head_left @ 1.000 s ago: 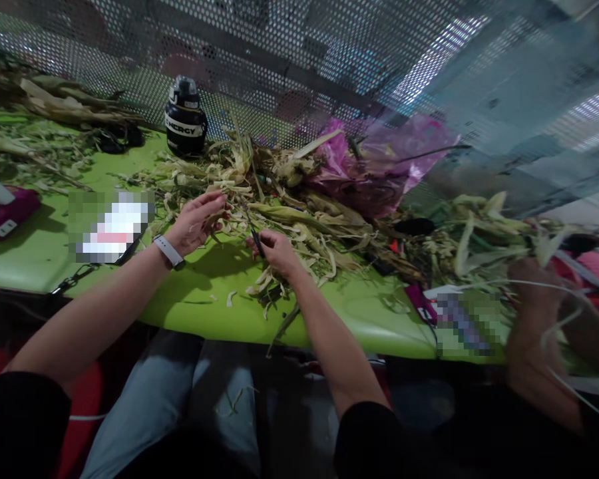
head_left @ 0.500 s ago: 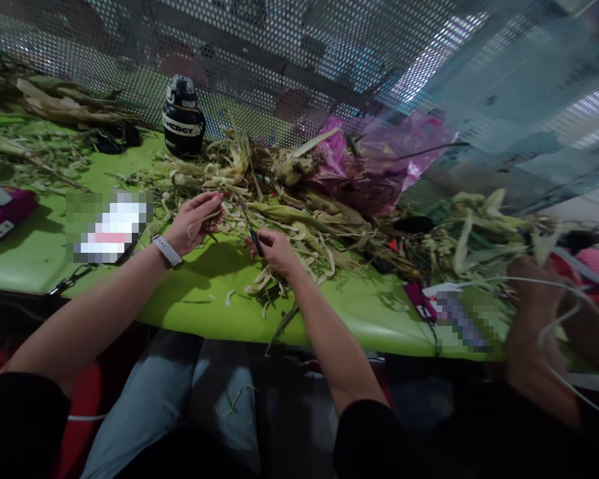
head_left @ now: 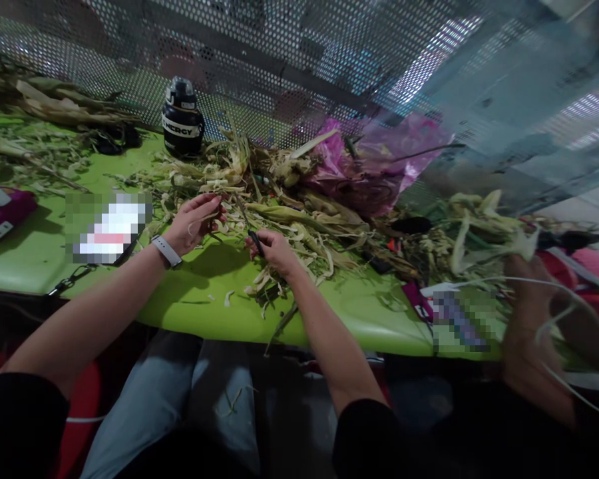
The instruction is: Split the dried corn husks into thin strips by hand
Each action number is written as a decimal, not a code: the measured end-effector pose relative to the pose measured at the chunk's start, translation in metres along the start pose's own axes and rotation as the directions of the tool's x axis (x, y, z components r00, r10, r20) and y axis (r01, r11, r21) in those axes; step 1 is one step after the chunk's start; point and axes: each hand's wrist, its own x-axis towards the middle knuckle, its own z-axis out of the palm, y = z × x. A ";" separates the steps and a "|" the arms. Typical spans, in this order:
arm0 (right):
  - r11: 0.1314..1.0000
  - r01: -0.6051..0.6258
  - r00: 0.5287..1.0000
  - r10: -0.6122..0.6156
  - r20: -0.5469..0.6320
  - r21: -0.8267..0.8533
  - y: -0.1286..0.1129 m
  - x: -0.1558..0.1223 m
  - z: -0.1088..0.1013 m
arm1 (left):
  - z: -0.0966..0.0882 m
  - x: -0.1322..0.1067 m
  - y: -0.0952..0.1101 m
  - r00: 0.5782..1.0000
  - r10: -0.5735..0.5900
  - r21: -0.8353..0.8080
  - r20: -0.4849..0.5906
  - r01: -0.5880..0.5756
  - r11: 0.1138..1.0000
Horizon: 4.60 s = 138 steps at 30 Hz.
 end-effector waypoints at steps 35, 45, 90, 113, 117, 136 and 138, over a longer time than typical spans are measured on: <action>1.000 -0.017 0.999 0.017 0.030 0.002 -0.002 -0.002 0.001 | -0.001 -0.001 -0.007 0.999 0.039 0.171 0.008 -0.039 0.984; 0.993 -0.062 0.996 0.055 0.071 0.102 -0.001 -0.003 0.000 | 0.004 -0.006 0.000 0.999 0.037 0.064 0.006 -0.038 0.997; 0.323 0.033 0.938 -0.336 -0.082 -0.946 0.010 -0.002 -0.006 | 0.003 -0.002 0.012 0.974 -0.003 0.030 -0.228 0.010 1.000; 0.532 0.124 0.963 -0.269 -0.028 -0.837 0.018 0.003 -0.012 | -0.002 0.001 0.018 0.976 -0.078 0.061 -0.202 0.092 0.994; 0.784 0.114 0.985 -0.170 -0.035 -0.610 0.024 0.007 -0.017 | -0.006 0.001 0.027 0.978 -0.128 0.101 -0.162 0.146 0.984; 0.970 -0.062 0.992 0.033 0.125 0.234 0.002 -0.005 -0.023 | -0.011 0.005 0.024 0.993 -0.098 0.010 -0.063 0.099 0.995; 0.975 -0.050 0.993 0.026 0.113 0.216 0.004 -0.005 -0.023 | -0.009 0.004 0.023 0.994 -0.087 -0.008 -0.064 0.087 0.996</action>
